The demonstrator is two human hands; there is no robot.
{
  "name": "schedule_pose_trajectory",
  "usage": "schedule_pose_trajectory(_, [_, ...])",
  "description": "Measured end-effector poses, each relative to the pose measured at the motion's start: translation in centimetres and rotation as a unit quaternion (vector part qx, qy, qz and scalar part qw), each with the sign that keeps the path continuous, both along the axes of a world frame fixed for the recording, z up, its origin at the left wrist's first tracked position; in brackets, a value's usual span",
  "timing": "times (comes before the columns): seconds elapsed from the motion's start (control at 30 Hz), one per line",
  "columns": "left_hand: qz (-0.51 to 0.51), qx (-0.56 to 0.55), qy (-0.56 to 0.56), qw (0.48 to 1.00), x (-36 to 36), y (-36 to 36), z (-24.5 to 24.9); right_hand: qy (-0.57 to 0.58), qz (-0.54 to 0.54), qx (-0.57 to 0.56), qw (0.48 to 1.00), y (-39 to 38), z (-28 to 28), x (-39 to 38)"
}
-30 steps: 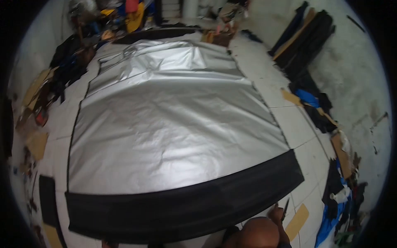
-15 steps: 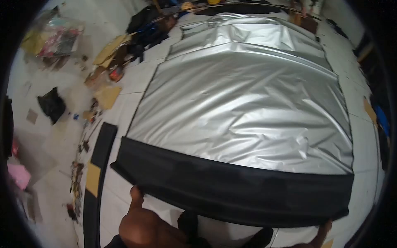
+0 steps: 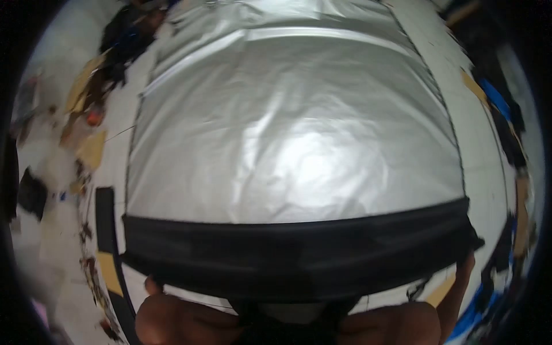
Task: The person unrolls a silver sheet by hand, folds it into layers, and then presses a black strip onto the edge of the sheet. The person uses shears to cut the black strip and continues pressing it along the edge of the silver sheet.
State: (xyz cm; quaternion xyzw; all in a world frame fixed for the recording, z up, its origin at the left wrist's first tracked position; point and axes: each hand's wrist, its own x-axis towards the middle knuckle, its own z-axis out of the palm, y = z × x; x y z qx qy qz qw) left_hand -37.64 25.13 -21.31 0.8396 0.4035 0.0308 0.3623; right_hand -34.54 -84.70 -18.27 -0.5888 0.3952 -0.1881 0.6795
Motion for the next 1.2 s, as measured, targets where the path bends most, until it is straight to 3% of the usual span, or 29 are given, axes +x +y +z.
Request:
schedule_pose_trajectory(0.03, [-0.101, 0.133, 0.022, 0.986, 0.2, 0.3, 1.4, 0.029, -0.074, -0.004, 0.997, 0.4, 1.7, 0.9])
schedule_pose_trajectory(0.07, [-0.178, 0.282, 0.035, 0.942, 0.3, 0.6, 2.9, 0.07, -0.052, -0.065, 0.994, -0.9, 2.4, -0.2])
schedule_pose_trajectory(0.1, [-0.084, 0.182, -0.066, 0.978, 1.0, 2.0, 2.9, 0.112, -0.033, -0.127, 0.985, -2.1, 3.1, -1.3])
schedule_pose_trajectory(0.13, [0.188, -0.2, -0.197, 0.941, 2.7, 3.5, 4.3, 0.092, -0.091, -0.054, 0.99, -0.3, 5.5, 2.5])
schedule_pose_trajectory(0.17, [0.127, -0.187, -0.164, 0.96, 4.7, 4.3, 5.5, 0.14, -0.054, -0.062, 0.987, -1.6, 5.9, 4.7])
schedule_pose_trajectory(0.2, [0.143, -0.101, -0.184, 0.967, 9.4, 0.8, 7.4, 0.186, -0.016, -0.068, 0.98, -3.6, 5.9, 6.7])
schedule_pose_trajectory(0.23, [0.208, -0.073, -0.226, 0.949, 13.3, -0.8, 7.6, 0.112, -0.007, -0.048, 0.992, -5.0, 4.6, 9.5])
schedule_pose_trajectory(0.27, [0.09, -0.098, -0.077, 0.988, 14.6, 3.6, 7.0, 0.038, 0.002, -0.027, 0.999, -6.1, 2.2, 12.0])
schedule_pose_trajectory(0.3, [0.092, -0.085, -0.146, 0.981, 16.7, 6.1, 3.7, 0.173, 0.132, -0.394, 0.893, -6.6, 0.2, 14.4])
schedule_pose_trajectory(0.33, [0.098, -0.14, -0.204, 0.964, 19.7, 1.8, 4.4, 0.277, 0.234, -0.691, 0.625, -7.1, -1.5, 15.9])
schedule_pose_trajectory(0.4, [0.013, -0.121, -0.13, 0.984, 22.4, 1.0, 1.9, 0.169, 0.153, -0.921, 0.317, -0.7, -3.8, 17.6])
schedule_pose_trajectory(0.43, [-0.062, 0.055, -0.129, 0.988, 22.7, -1.4, 1.2, 0.248, 0.159, -0.807, 0.512, 6.2, -2.8, 18.0])
schedule_pose_trajectory(0.47, [-0.134, 0.229, -0.126, 0.956, 22.8, -5.9, 0.6, 0.313, 0.104, -0.671, 0.665, 14.2, -1.1, 18.7])
schedule_pose_trajectory(0.5, [-0.202, 0.224, -0.111, 0.947, 21.8, -9.5, 1.4, 0.238, 0.145, -0.683, 0.675, 17.9, -1.4, 17.9])
schedule_pose_trajectory(0.53, [-0.27, 0.219, -0.095, 0.933, 19.9, -12.6, 2.8, 0.316, 0.196, -0.673, 0.639, 22.5, -0.5, 17.0])
schedule_pose_trajectory(0.6, [-0.377, 0.324, -0.013, 0.867, 16.1, -17.4, 3.0, 0.124, 0.271, -0.681, 0.669, 29.2, 0.4, 14.2])
schedule_pose_trajectory(0.67, [-0.434, 0.292, -0.004, 0.852, 13.3, -19.6, 2.1, 0.119, 0.344, -0.662, 0.655, 33.0, 0.6, 11.6])
schedule_pose_trajectory(0.8, [-0.419, 0.305, -0.015, 0.855, 12.8, -19.2, -1.6, 0.153, 0.384, -0.624, 0.663, 34.2, -1.2, 10.8])
schedule_pose_trajectory(0.87, [-0.403, 0.404, -0.02, 0.821, 14.2, -20.5, -0.4, 0.162, 0.383, -0.634, 0.652, 34.0, -1.8, 11.7])
schedule_pose_trajectory(0.97, [-0.397, 0.293, 0.068, 0.867, 15.7, -20.8, -0.3, 0.144, 0.397, -0.642, 0.64, 33.4, -2.0, 13.1])
schedule_pose_trajectory(1.1, [-0.417, 0.24, 0.086, 0.873, 17.0, -20.8, 0.0, 0.153, 0.428, -0.627, 0.633, 33.2, -2.8, 14.8])
schedule_pose_trajectory(1.2, [-0.413, 0.347, 0.048, 0.841, 17.2, -21.1, -0.1, 0.157, 0.443, -0.61, 0.638, 33.0, -2.6, 14.6])
